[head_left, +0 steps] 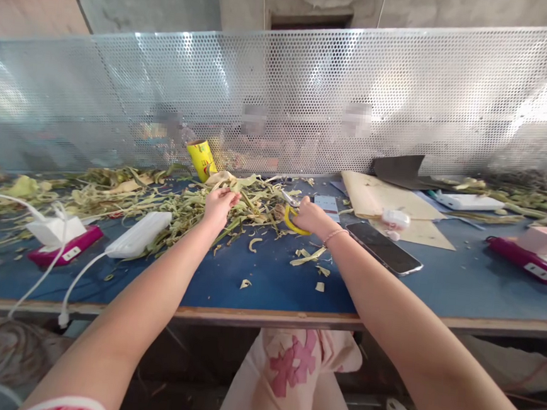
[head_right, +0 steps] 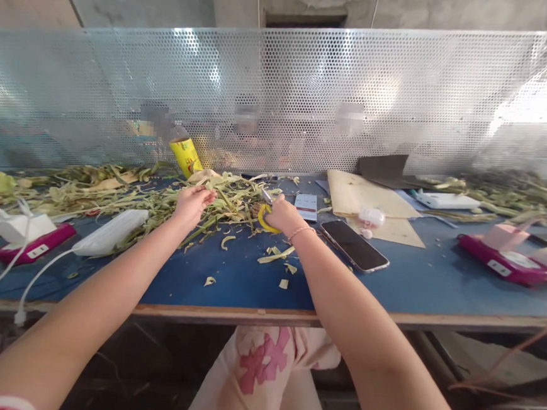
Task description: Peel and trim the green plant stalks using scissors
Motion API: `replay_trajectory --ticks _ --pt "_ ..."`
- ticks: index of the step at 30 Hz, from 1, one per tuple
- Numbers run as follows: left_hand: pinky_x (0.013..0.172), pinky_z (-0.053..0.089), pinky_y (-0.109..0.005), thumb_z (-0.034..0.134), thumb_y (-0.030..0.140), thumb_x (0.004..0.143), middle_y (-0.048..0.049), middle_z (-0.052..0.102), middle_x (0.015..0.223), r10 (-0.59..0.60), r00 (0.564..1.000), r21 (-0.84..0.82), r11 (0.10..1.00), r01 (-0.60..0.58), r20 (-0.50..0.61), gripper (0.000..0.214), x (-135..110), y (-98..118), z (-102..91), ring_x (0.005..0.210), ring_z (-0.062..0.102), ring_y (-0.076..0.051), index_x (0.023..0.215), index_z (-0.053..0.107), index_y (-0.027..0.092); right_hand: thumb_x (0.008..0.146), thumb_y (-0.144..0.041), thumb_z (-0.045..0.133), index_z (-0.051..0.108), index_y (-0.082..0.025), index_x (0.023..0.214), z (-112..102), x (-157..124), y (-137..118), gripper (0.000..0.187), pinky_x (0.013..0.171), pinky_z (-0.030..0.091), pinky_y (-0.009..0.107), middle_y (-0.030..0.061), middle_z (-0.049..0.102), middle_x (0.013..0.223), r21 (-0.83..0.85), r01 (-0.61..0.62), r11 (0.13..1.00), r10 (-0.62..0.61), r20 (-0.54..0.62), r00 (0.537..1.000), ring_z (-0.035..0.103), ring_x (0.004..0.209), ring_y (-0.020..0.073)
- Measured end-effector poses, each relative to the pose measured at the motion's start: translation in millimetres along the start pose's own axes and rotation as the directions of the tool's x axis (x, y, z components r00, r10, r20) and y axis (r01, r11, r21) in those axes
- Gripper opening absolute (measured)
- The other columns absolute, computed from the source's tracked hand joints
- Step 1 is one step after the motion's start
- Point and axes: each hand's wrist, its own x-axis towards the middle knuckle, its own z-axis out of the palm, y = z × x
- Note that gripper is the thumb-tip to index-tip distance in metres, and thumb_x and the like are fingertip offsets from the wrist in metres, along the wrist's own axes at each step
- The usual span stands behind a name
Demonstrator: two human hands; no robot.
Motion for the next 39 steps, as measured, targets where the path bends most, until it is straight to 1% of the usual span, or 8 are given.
replay_trajectory --ticks 2,5,9,12,15,22,34,39 --pt "0.062 0.048 -0.020 0.059 0.004 0.061 -0.0002 0.060 0.053 -0.019 1.000 -0.057 0.998 0.018 -0.020 0.012 1.3 1.1 -1.8 0.052 0.058 -0.007 0.059 0.051 0.012 0.076 -0.027 0.043 0.038 -0.006 0.108 -2.7 -2.3 -3.3 0.039 0.066 0.042 0.030 0.0203 0.061 0.092 0.088 0.013 0.996 -0.005 -0.091 0.996 0.060 0.088 0.0275" --pt "0.067 0.049 -0.022 0.061 0.004 0.061 0.0001 0.061 0.055 -0.061 0.997 -0.138 0.989 0.056 -0.036 0.015 3.8 2.1 -5.8 0.056 0.060 -0.008 0.059 0.049 0.014 0.077 -0.036 0.045 0.038 -0.012 0.102 -3.9 -7.3 -11.4 0.036 0.065 0.041 0.030 0.0149 0.062 0.087 0.170 0.120 0.978 -0.086 -0.196 0.977 0.060 0.083 0.0267" --pt "0.069 0.048 -0.022 0.061 0.004 0.060 0.0024 0.059 0.054 -0.086 0.994 -0.199 0.977 0.071 -0.067 0.018 7.2 1.6 -9.4 0.058 0.060 -0.007 0.058 0.047 0.015 0.073 -0.050 0.050 0.039 -0.014 0.099 1.9 -13.2 -21.3 0.046 0.069 0.043 0.032 0.0144 0.060 0.090 0.151 0.262 0.953 -0.231 -0.197 0.953 0.059 0.086 0.0269" --pt "0.062 0.046 -0.018 0.061 0.004 0.060 0.0055 0.053 0.048 -0.082 0.992 -0.202 0.978 0.060 -0.100 0.019 8.6 0.9 -9.5 0.051 0.055 -0.005 0.056 0.046 0.015 0.071 -0.053 0.052 0.040 -0.014 0.099 7.0 -15.8 -25.2 0.050 0.075 0.043 0.033 0.0154 0.058 0.098 0.110 0.323 0.940 -0.299 -0.189 0.935 0.058 0.092 0.0267" --pt "0.056 0.043 -0.017 0.063 0.005 0.059 0.0064 0.050 0.047 -0.080 0.992 -0.193 0.979 0.060 -0.100 0.018 9.2 0.7 -8.7 0.046 0.051 -0.003 0.057 0.048 0.015 0.072 -0.054 0.052 0.041 -0.014 0.100 8.2 -17.6 -27.3 0.050 0.076 0.043 0.032 0.0146 0.058 0.097 0.108 0.341 0.934 -0.319 -0.180 0.931 0.057 0.092 0.0258" --pt "0.057 0.043 -0.015 0.060 0.003 0.063 0.0035 0.055 0.052 -0.123 0.992 -0.199 0.973 0.113 -0.035 0.015 4.2 1.5 -3.7 0.052 0.054 -0.003 0.058 0.051 0.013 0.072 -0.054 0.053 0.041 -0.014 0.102 4.5 -21.1 -31.8 0.051 0.073 0.042 0.030 0.0140 0.059 0.098 0.129 0.354 0.926 -0.331 -0.171 0.928 0.058 0.091 0.0248" --pt "0.058 0.045 -0.014 0.058 -0.001 0.065 0.0029 0.057 0.052 -0.141 0.986 -0.278 0.954 0.111 -0.089 0.017 4.8 4.7 -6.1 0.052 0.055 -0.004 0.057 0.054 0.014 0.073 -0.051 0.052 0.041 -0.015 0.101 4.3 -23.5 -33.9 0.047 0.069 0.042 0.027 0.0117 0.059 0.096 0.136 0.378 0.916 -0.358 -0.151 0.922 0.059 0.086 0.0219" --pt "0.059 0.045 -0.015 0.057 -0.002 0.065 0.0035 0.056 0.051 -0.129 0.991 -0.261 0.959 0.112 -0.048 0.018 2.5 2.2 -3.3 0.051 0.054 -0.003 0.057 0.053 0.014 0.072 -0.051 0.053 0.041 -0.017 0.099 6.4 -22.5 -33.7 0.045 0.066 0.041 0.027 0.0099 0.059 0.094 0.149 0.387 0.910 -0.365 -0.156 0.918 0.058 0.083 0.0216"
